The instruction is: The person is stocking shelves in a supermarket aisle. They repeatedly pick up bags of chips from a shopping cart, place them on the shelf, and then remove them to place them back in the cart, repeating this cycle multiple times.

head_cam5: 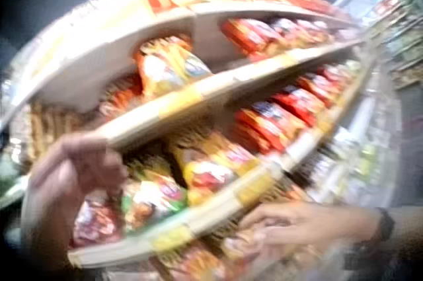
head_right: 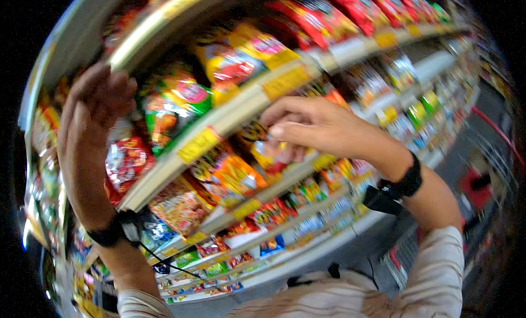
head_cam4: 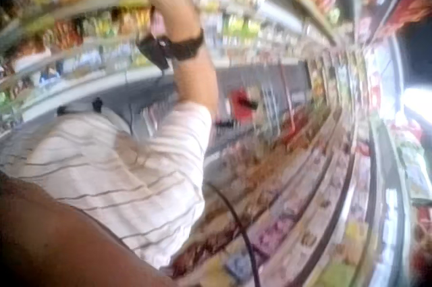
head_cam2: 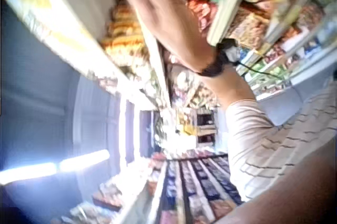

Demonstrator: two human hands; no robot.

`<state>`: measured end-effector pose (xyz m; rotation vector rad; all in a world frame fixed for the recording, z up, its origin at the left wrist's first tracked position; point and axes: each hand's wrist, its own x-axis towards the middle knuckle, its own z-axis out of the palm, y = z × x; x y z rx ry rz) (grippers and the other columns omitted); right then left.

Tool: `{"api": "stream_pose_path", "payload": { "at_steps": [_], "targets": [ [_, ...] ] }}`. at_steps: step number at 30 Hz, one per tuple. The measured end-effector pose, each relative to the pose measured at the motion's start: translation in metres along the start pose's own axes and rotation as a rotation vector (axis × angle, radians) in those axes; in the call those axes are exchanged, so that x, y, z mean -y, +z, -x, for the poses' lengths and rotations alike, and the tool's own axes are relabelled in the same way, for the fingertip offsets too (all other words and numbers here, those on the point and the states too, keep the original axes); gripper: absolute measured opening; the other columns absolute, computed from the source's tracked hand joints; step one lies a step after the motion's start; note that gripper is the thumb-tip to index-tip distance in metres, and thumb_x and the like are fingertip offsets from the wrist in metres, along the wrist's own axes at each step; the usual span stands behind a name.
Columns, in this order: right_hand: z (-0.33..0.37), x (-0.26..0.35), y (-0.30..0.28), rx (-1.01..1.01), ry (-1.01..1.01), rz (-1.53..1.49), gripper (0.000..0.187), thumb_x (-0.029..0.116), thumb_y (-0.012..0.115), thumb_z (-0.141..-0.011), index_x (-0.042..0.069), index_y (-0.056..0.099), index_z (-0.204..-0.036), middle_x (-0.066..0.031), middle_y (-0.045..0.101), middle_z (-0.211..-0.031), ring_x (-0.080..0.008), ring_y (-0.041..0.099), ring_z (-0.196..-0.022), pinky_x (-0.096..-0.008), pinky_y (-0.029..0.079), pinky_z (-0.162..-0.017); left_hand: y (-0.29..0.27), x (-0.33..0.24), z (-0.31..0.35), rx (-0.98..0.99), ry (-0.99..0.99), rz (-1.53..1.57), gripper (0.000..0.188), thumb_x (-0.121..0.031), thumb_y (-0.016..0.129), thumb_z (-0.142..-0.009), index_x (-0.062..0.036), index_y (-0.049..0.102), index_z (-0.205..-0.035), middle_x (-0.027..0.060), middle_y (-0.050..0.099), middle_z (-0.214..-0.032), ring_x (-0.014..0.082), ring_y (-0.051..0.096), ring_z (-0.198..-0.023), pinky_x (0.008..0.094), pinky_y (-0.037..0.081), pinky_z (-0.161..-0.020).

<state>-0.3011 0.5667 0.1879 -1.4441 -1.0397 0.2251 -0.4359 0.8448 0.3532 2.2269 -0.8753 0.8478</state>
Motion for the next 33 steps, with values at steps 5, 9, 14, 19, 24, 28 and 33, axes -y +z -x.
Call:
{"api": "stream_pose_path", "payload": {
  "at_steps": [5, 9, 14, 19, 24, 28, 33],
  "targets": [
    [0.068, -0.049, 0.063, -0.069, 0.146, -0.292, 0.037, 0.027, 0.058, -0.102, -0.001, 0.058, -0.126, -0.011, 0.069, -0.107, -0.0165, 0.071, -0.083, -0.0285, 0.058, -0.067, 0.142, 0.028, 0.1, 0.238, -0.387, 0.772, 0.042, -0.016, 0.057, -0.101, 0.0038, 0.05, -0.137, 0.0173, 0.065, -0.125, 0.0241, 0.062, -0.117, 0.0389, 0.047, -0.104],
    [0.144, -0.11, 0.101, -0.231, 0.372, -0.336, 0.034, 0.022, 0.053, -0.1, 0.0, 0.06, -0.124, -0.0082, 0.068, -0.106, -0.0167, 0.071, -0.087, -0.0293, 0.058, -0.069, 0.241, 0.034, 0.164, 0.385, -0.624, 0.874, 0.035, -0.016, 0.058, -0.103, 0.003, 0.055, -0.131, 0.0121, 0.067, -0.12, 0.0161, 0.062, -0.107, 0.032, 0.049, -0.094],
    [0.24, -0.134, 0.108, -0.378, 0.645, -0.226, 0.035, 0.028, 0.059, -0.1, 0.001, 0.062, -0.121, -0.0067, 0.069, -0.102, -0.0163, 0.071, -0.087, -0.0302, 0.058, -0.073, 0.319, 0.025, 0.21, 0.655, -0.715, 1.06, 0.033, -0.016, 0.056, -0.104, 0.0027, 0.056, -0.131, 0.011, 0.068, -0.117, 0.016, 0.061, -0.11, 0.0305, 0.047, -0.097],
    [0.314, -0.13, 0.069, -0.678, 0.675, -0.203, 0.033, 0.026, 0.058, -0.1, -0.001, 0.061, -0.118, -0.0124, 0.07, -0.105, -0.0204, 0.072, -0.088, -0.0313, 0.06, -0.071, 0.349, 0.014, 0.227, 0.834, -0.786, 1.026, 0.039, -0.027, 0.056, -0.104, 0.003, 0.057, -0.129, 0.014, 0.069, -0.117, 0.0188, 0.064, -0.108, 0.0331, 0.049, -0.096],
    [0.403, -0.189, -0.006, -1.081, 0.702, -0.393, 0.03, 0.024, 0.06, -0.098, -0.001, 0.061, -0.114, -0.0148, 0.07, -0.105, -0.0241, 0.073, -0.087, -0.0347, 0.062, -0.071, 0.377, 0.019, 0.242, 0.854, -0.874, 0.962, 0.039, -0.025, 0.054, -0.104, 0.0037, 0.056, -0.13, 0.0148, 0.07, -0.113, 0.0217, 0.067, -0.105, 0.0339, 0.052, -0.092],
    [0.46, -0.254, -0.051, -1.335, 0.815, -0.507, 0.028, 0.023, 0.062, -0.096, -0.001, 0.06, -0.111, -0.0151, 0.068, -0.103, -0.0262, 0.072, -0.086, -0.0385, 0.063, -0.07, 0.395, 0.015, 0.243, 0.841, -0.971, 0.947, 0.04, -0.027, 0.056, -0.104, 0.0035, 0.056, -0.129, 0.0149, 0.07, -0.113, 0.0217, 0.067, -0.105, 0.0339, 0.052, -0.092],
    [0.502, -0.333, -0.09, -1.369, 1.051, -0.588, 0.028, 0.019, 0.059, -0.095, -0.001, 0.058, -0.114, -0.0163, 0.066, -0.1, -0.0293, 0.071, -0.084, -0.0427, 0.062, -0.068, 0.415, 0.003, 0.236, 0.806, -1.086, 0.897, 0.042, -0.029, 0.057, -0.103, 0.0047, 0.056, -0.129, 0.0153, 0.07, -0.112, 0.0221, 0.067, -0.105, 0.0342, 0.052, -0.092]
  ]
}}
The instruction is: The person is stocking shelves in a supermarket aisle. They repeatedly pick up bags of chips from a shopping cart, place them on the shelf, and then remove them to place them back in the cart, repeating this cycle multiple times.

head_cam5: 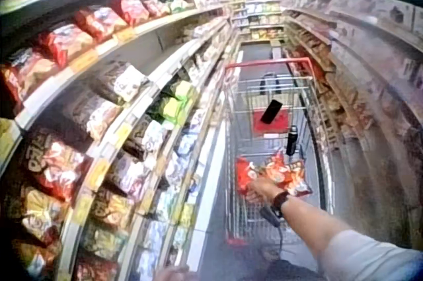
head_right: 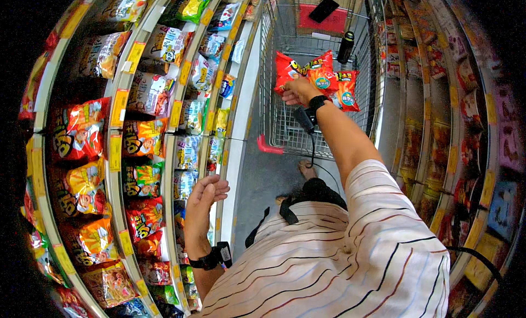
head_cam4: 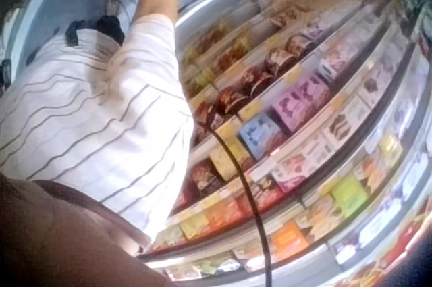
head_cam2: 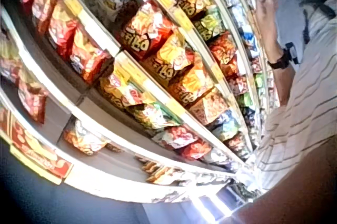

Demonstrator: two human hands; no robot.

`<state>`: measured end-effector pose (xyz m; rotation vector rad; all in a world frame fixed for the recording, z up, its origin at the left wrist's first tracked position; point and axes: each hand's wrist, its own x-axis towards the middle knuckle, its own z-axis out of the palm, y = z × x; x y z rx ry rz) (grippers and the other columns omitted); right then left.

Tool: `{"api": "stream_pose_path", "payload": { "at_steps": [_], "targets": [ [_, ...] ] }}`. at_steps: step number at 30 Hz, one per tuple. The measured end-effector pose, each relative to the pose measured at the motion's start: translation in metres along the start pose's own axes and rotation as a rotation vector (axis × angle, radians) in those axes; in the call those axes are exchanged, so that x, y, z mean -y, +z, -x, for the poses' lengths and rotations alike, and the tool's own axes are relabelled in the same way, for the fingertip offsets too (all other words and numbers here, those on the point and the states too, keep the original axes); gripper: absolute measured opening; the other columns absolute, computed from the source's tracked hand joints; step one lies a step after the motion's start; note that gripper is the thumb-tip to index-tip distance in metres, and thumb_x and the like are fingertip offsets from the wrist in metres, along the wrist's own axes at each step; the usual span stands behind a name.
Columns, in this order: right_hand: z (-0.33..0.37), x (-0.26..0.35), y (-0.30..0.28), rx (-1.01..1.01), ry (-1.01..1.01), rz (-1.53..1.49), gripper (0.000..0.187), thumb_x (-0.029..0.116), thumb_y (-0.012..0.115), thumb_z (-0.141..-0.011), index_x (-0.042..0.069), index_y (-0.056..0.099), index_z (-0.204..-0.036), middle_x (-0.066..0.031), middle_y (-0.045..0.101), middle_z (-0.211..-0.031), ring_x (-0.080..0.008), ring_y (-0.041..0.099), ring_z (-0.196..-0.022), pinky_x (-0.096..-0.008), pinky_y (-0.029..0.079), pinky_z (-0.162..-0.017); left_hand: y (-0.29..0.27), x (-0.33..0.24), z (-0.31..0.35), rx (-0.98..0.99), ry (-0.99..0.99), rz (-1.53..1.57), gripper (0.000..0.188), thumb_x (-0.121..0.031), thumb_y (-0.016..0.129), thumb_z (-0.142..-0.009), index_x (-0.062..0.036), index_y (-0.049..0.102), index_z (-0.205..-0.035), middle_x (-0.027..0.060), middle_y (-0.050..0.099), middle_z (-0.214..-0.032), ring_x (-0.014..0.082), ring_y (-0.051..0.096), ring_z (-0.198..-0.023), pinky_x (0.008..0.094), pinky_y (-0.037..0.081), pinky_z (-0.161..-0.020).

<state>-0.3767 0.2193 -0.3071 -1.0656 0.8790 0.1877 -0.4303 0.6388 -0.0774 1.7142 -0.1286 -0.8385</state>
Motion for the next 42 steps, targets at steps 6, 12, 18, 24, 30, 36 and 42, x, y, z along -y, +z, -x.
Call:
{"api": "stream_pose_path", "payload": {
  "at_steps": [6, 12, 18, 24, 30, 36, 42],
  "targets": [
    [-0.087, -0.029, 0.001, -0.052, 0.087, -0.056, 0.031, 0.031, 0.06, -0.093, 0.002, 0.053, -0.101, -0.0125, 0.052, -0.075, -0.0299, 0.055, -0.056, -0.0454, 0.046, -0.046, 0.016, -0.002, -0.015, -0.107, -0.08, 0.019, 0.043, -0.027, 0.054, -0.105, 0.0062, 0.055, -0.131, 0.018, 0.069, -0.116, 0.0218, 0.066, -0.104, 0.0339, 0.051, -0.092],
    [-0.143, -0.045, -0.002, -0.036, 0.194, 0.104, 0.048, 0.037, 0.063, -0.095, -0.003, 0.052, -0.118, -0.0191, 0.059, -0.09, -0.0364, 0.065, -0.075, -0.0514, 0.055, -0.062, 0.03, -0.002, -0.018, -0.184, -0.151, 0.046, 0.04, -0.025, 0.052, -0.106, 0.0063, 0.054, -0.131, 0.0176, 0.069, -0.115, 0.0229, 0.066, -0.107, 0.035, 0.051, -0.093],
    [-0.161, -0.057, 0.008, -0.05, 0.202, 0.097, 0.053, 0.041, 0.063, -0.094, -0.006, 0.054, -0.115, -0.0251, 0.067, -0.088, -0.0366, 0.069, -0.067, -0.0505, 0.054, -0.055, 0.033, 0.006, -0.018, -0.226, -0.2, 0.057, 0.04, -0.026, 0.052, -0.106, 0.0056, 0.055, -0.131, 0.0162, 0.069, -0.114, 0.0221, 0.067, -0.105, 0.0344, 0.052, -0.093],
    [-0.174, -0.062, 0.006, -0.106, 0.17, 0.156, 0.054, 0.041, 0.062, -0.093, -0.008, 0.055, -0.115, -0.0262, 0.069, -0.083, -0.0375, 0.069, -0.06, -0.051, 0.052, -0.047, 0.04, 0.006, -0.022, -0.251, -0.221, 0.072, 0.04, -0.026, 0.052, -0.106, 0.005, 0.056, -0.13, 0.0149, 0.068, -0.112, 0.0214, 0.067, -0.104, 0.0339, 0.052, -0.092],
    [-0.177, -0.064, 0.006, -0.163, 0.16, 0.161, 0.053, 0.033, 0.069, -0.089, -0.01, 0.053, -0.116, -0.0259, 0.067, -0.084, -0.0404, 0.07, -0.063, -0.0537, 0.051, -0.045, 0.044, 0.009, -0.028, -0.251, -0.243, 0.072, 0.039, -0.027, 0.052, -0.106, 0.0047, 0.056, -0.129, 0.0143, 0.069, -0.111, 0.021, 0.067, -0.103, 0.0342, 0.053, -0.091],
    [-0.198, -0.071, 0.002, -0.081, 0.161, 0.135, 0.027, 0.028, 0.063, -0.09, 0.001, 0.065, -0.089, -0.0186, 0.069, -0.078, -0.0316, 0.068, -0.061, -0.0482, 0.054, -0.051, 0.043, 0.007, -0.036, -0.237, -0.272, 0.046, 0.039, -0.026, 0.051, -0.106, 0.0046, 0.054, -0.13, 0.0137, 0.069, -0.11, 0.0207, 0.067, -0.102, 0.035, 0.053, -0.092],
    [-0.166, -0.058, 0.007, -0.094, 0.162, -0.058, 0.018, 0.023, 0.056, -0.092, 0.006, 0.064, -0.091, -0.0087, 0.067, -0.079, -0.0263, 0.069, -0.071, -0.0434, 0.058, -0.061, 0.042, 0.011, -0.042, -0.233, -0.283, 0.05, 0.041, -0.027, 0.052, -0.105, 0.0058, 0.055, -0.13, 0.0145, 0.069, -0.111, 0.0214, 0.067, -0.102, 0.0344, 0.053, -0.091]
  ]
}}
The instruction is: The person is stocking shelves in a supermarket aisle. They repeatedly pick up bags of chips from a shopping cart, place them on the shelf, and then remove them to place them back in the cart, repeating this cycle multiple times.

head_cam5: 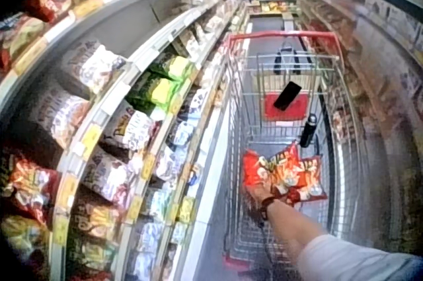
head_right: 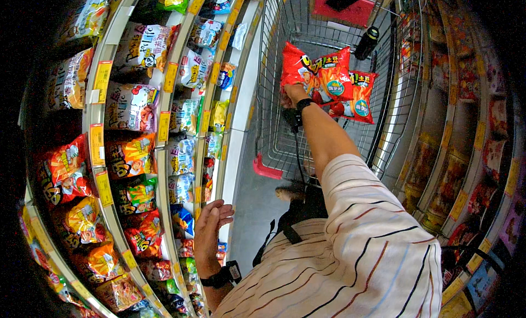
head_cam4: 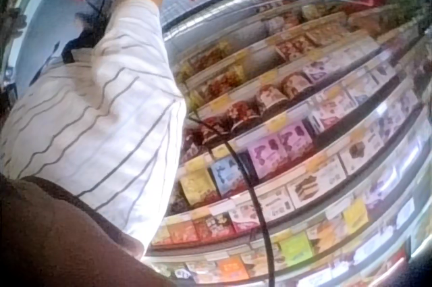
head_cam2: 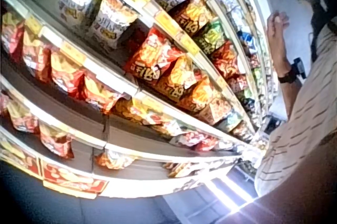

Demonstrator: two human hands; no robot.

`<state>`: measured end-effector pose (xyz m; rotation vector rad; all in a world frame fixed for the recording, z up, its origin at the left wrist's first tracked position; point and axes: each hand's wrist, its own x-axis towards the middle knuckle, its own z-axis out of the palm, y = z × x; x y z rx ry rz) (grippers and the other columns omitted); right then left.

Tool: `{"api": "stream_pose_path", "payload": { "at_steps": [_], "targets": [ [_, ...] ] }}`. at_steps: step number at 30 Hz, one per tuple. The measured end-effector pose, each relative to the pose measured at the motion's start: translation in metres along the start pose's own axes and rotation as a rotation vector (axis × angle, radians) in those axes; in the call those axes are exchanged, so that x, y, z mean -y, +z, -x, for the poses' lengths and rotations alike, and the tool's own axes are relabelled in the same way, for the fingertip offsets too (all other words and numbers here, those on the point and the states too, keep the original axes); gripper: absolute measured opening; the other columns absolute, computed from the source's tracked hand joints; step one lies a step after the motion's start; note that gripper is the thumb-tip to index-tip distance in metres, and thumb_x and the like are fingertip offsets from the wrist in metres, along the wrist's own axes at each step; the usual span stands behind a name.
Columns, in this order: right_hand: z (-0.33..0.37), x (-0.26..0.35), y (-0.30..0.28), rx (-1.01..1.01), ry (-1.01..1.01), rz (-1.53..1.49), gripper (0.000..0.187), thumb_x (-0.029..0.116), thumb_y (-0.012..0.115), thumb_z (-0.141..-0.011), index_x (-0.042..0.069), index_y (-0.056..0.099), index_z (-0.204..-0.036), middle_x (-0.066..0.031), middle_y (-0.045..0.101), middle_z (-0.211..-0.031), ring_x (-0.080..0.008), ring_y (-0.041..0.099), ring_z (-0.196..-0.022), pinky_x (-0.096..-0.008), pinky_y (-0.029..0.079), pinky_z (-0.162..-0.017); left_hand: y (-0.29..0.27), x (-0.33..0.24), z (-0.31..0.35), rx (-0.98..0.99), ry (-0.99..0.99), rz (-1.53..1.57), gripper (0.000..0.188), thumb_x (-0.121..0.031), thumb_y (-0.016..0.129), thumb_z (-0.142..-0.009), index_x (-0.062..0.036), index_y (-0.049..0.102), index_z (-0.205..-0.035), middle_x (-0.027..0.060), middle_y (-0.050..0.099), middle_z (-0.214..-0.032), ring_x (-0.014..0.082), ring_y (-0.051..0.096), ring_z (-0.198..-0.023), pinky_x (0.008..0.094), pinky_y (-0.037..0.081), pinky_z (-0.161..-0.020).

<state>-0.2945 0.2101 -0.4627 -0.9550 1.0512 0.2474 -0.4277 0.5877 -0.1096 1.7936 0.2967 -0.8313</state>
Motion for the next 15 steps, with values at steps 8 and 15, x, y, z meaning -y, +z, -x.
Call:
{"api": "stream_pose_path", "payload": {
  "at_steps": [8, 15],
  "targets": [
    [0.09, 0.061, -0.033, 0.121, -0.259, -0.263, 0.019, 0.024, 0.054, -0.094, 0.006, 0.058, -0.101, -0.0048, 0.063, -0.087, -0.0236, 0.071, -0.08, -0.0384, 0.063, -0.073, -0.004, -0.007, -0.017, 0.1, 0.074, -0.026, 0.042, -0.028, 0.052, -0.105, 0.0053, 0.056, -0.13, 0.0164, 0.069, -0.112, 0.0224, 0.068, -0.102, 0.0334, 0.054, -0.089],
    [0.247, 0.088, -0.028, 0.096, -0.811, 0.13, 0.027, 0.023, 0.051, -0.093, 0.001, 0.06, -0.08, -0.0061, 0.065, -0.077, -0.0161, 0.066, -0.069, -0.029, 0.052, -0.062, -0.002, -0.033, -0.035, 0.263, 0.207, -0.054, 0.053, -0.034, 0.055, -0.104, 0.0057, 0.047, -0.139, 0.0214, 0.06, -0.13, 0.0272, 0.064, -0.114, 0.0387, 0.053, -0.097]
  ]
}}
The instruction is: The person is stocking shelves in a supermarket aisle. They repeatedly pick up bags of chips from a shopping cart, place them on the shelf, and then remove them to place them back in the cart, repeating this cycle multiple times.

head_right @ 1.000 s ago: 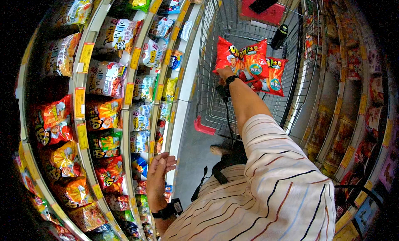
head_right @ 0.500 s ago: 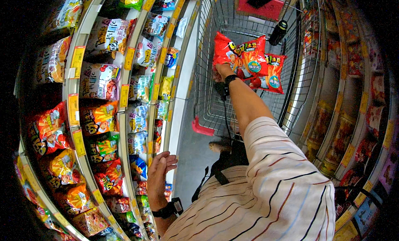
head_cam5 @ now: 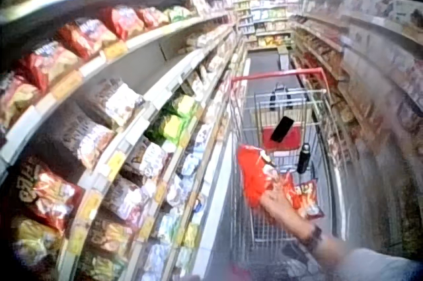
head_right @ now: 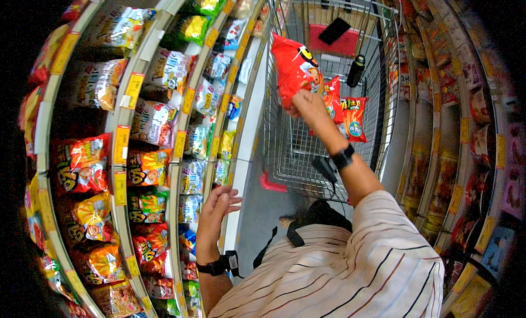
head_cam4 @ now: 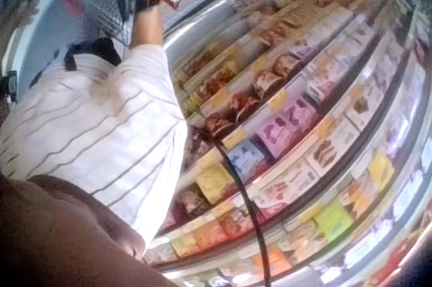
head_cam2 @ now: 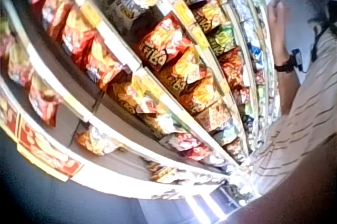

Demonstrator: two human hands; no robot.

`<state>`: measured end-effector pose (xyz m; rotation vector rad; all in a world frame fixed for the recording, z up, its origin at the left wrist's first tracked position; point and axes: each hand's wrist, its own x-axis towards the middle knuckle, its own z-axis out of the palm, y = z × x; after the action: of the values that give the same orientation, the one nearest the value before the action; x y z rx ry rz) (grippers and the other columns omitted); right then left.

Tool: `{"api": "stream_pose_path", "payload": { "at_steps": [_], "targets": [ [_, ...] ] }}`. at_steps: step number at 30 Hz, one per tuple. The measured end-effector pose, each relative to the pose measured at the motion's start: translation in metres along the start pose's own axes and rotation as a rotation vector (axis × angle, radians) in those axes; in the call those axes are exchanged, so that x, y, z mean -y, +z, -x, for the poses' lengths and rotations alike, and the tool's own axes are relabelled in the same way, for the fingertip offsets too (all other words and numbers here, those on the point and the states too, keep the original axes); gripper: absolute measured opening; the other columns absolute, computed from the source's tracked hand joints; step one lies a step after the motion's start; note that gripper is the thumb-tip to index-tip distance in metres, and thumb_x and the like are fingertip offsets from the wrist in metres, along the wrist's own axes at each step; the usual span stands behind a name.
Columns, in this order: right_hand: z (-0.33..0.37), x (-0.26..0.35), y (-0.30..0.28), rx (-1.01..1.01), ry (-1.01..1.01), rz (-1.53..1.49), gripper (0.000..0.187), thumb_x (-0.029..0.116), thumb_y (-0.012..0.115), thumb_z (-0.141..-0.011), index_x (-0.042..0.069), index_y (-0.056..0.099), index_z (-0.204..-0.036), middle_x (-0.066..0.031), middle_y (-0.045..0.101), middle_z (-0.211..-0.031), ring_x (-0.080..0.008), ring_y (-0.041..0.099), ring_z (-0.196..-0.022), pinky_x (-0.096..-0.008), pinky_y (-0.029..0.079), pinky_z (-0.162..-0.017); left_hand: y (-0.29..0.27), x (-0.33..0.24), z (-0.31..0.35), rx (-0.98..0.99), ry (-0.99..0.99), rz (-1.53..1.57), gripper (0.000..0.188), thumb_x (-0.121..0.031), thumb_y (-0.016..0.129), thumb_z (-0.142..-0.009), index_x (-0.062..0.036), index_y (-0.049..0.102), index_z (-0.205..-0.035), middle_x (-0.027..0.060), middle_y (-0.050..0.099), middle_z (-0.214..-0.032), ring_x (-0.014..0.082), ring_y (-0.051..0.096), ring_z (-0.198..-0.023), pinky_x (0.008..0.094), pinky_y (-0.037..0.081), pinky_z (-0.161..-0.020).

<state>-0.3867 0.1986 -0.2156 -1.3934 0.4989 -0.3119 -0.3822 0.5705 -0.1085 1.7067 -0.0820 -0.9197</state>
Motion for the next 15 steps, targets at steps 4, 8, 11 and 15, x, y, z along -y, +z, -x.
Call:
{"api": "stream_pose_path", "payload": {
  "at_steps": [4, 8, 11, 15],
  "targets": [
    [0.077, 0.08, 0.048, -0.147, -0.55, 0.429, 0.015, 0.014, 0.061, -0.088, 0.0, 0.062, -0.084, -0.0155, 0.059, -0.076, -0.028, 0.063, -0.073, -0.0388, 0.047, -0.062, 0.014, -0.048, -0.012, 0.045, 0.21, 0.033, 0.074, -0.041, 0.057, -0.102, 0.0054, 0.03, -0.152, 0.0262, 0.043, -0.149, 0.0343, 0.053, -0.132, 0.0431, 0.049, -0.105],
    [0.135, 0.117, 0.098, -0.069, -0.905, 0.567, 0.011, 0.01, 0.069, -0.079, 0.002, 0.062, -0.082, -0.0171, 0.059, -0.087, -0.0381, 0.059, -0.081, -0.043, 0.048, -0.071, 0.017, -0.079, -0.017, 0.147, 0.445, 0.125, 0.099, -0.055, 0.066, -0.093, -0.0017, 0.014, -0.159, 0.0283, 0.027, -0.159, 0.0391, 0.039, -0.143, 0.0489, 0.046, -0.108],
    [0.167, 0.129, 0.134, -0.003, -1.047, 0.599, 0.013, 0.009, 0.071, -0.074, 0.004, 0.062, -0.082, -0.0155, 0.058, -0.091, -0.0365, 0.059, -0.086, -0.0464, 0.048, -0.078, 0.013, -0.091, -0.005, 0.165, 0.617, 0.24, 0.112, -0.063, 0.075, -0.082, -0.0066, 0.016, -0.159, 0.0168, 0.037, -0.155, 0.0328, 0.046, -0.138, 0.0458, 0.048, -0.105],
    [0.192, 0.126, 0.173, 0.103, -1.163, 0.642, 0.018, 0.011, 0.074, -0.07, 0.006, 0.062, -0.083, -0.0131, 0.057, -0.093, -0.0333, 0.059, -0.09, -0.0483, 0.046, -0.084, -0.009, -0.066, 0.018, 0.039, 0.64, 0.379, 0.103, -0.053, 0.081, -0.081, -0.0035, 0.028, -0.153, 0.0108, 0.044, -0.149, 0.0233, 0.044, -0.137, 0.0373, 0.037, -0.114]
  ]
}}
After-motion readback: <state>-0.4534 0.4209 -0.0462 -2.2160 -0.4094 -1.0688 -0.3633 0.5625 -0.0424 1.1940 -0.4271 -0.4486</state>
